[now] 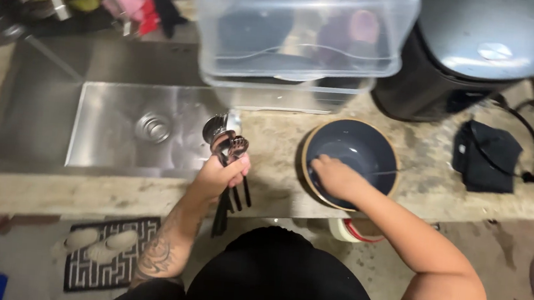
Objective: Gathering utensils and cups and placing them on a dining table already set with plates and rice.
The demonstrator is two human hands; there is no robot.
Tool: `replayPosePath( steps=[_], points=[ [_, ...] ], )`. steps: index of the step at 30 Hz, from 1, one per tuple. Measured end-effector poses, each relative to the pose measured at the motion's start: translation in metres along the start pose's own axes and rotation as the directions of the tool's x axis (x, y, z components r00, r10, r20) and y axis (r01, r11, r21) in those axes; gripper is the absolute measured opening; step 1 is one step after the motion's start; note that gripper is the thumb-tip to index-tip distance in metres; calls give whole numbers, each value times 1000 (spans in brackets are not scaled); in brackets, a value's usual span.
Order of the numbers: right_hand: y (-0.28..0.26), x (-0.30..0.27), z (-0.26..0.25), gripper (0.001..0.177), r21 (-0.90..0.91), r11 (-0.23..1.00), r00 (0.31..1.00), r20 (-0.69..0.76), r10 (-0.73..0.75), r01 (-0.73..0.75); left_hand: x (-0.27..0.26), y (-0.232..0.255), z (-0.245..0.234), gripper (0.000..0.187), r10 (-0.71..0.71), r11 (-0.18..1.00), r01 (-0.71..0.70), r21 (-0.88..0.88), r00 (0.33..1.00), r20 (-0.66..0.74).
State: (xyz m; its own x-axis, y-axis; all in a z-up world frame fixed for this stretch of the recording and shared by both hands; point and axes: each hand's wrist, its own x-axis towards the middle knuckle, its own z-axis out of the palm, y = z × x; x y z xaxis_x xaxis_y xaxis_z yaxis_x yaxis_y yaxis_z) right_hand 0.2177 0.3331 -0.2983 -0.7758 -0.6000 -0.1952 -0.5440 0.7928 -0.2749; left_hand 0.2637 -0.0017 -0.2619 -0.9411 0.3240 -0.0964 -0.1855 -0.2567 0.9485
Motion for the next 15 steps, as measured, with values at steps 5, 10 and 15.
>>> replayPosePath(
  steps=[5,10,15],
  points=[
    [-66,-14,-69,46,-114,986,992,-41,119,-123,-42,5,-18,11,11,990,-30,-139,991,-133],
    [-206,26,-60,44,235,950,909,-407,-93,203,-123,1,-58,16,72,955,-153,-255,950,-304],
    [-359,97,68,60,858,298,769,-159,-620,418,-250,-2,-115,18,91,912,-311,-268,790,-606]
  ],
)
